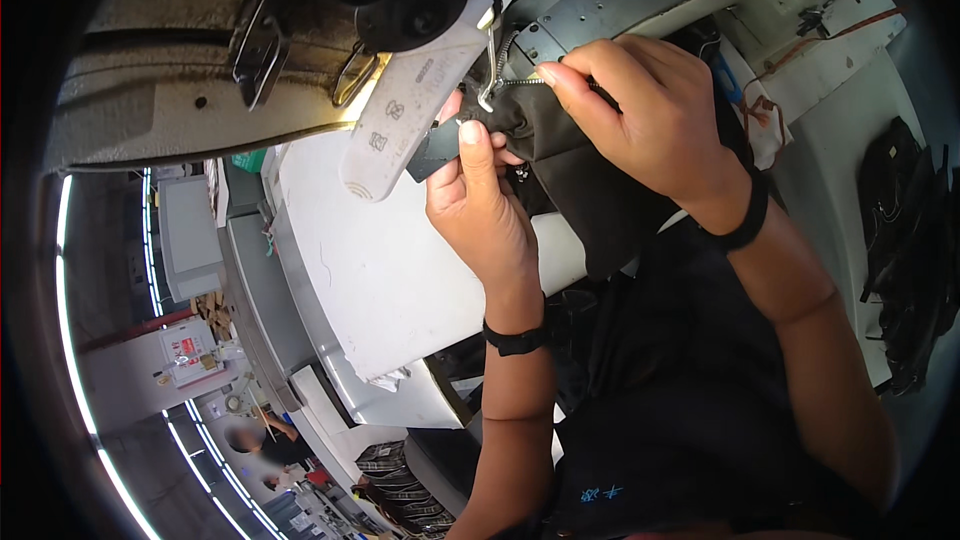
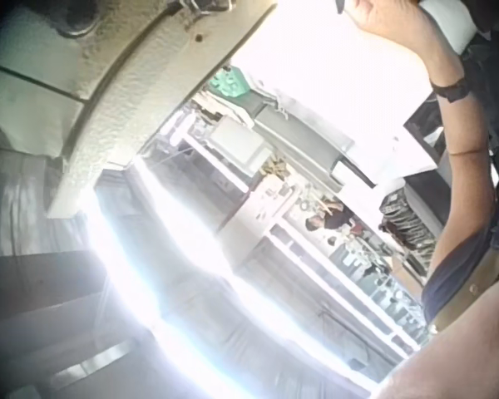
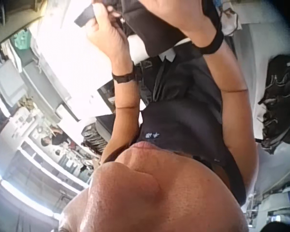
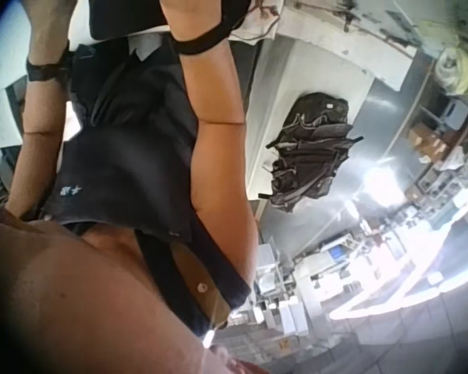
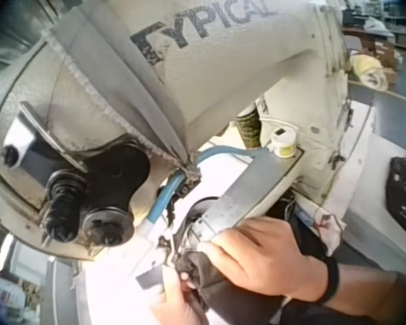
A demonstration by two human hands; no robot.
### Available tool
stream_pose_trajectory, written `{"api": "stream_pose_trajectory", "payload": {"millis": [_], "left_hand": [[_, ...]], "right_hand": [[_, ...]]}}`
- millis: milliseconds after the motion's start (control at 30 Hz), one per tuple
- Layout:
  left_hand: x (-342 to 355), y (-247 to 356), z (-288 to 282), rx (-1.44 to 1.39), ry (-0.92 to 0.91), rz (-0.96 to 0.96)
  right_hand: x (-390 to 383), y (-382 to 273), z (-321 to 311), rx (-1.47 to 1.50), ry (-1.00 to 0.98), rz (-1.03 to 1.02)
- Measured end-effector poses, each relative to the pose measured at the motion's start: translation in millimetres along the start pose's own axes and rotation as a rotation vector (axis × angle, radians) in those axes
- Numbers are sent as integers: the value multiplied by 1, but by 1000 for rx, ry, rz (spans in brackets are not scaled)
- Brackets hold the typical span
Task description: Sewing a zipper and edges on a leather bag using an industrial sewing machine.
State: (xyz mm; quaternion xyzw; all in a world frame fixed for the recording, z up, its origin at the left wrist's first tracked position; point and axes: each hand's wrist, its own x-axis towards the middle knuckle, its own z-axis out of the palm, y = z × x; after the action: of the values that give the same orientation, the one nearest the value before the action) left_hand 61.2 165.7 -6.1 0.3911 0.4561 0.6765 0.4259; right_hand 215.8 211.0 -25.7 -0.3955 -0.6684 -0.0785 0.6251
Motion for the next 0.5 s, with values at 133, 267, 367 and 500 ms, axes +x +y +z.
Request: {"api": "stream_pose_trajectory", "payload": {"millis": [133,267,367,500], "left_hand": [[3,5,-2,181,28,-54],[6,13,0,213,-41,13],[5,16,3,241,-35,0],[4,14,5,174,-35,21]], "right_hand": [[-2,1,-1,19,2,36],[-7,5,0,18,0,3],[-8,2,0,23,4,27],[4,-10,-14,-31,-97,50]]}}
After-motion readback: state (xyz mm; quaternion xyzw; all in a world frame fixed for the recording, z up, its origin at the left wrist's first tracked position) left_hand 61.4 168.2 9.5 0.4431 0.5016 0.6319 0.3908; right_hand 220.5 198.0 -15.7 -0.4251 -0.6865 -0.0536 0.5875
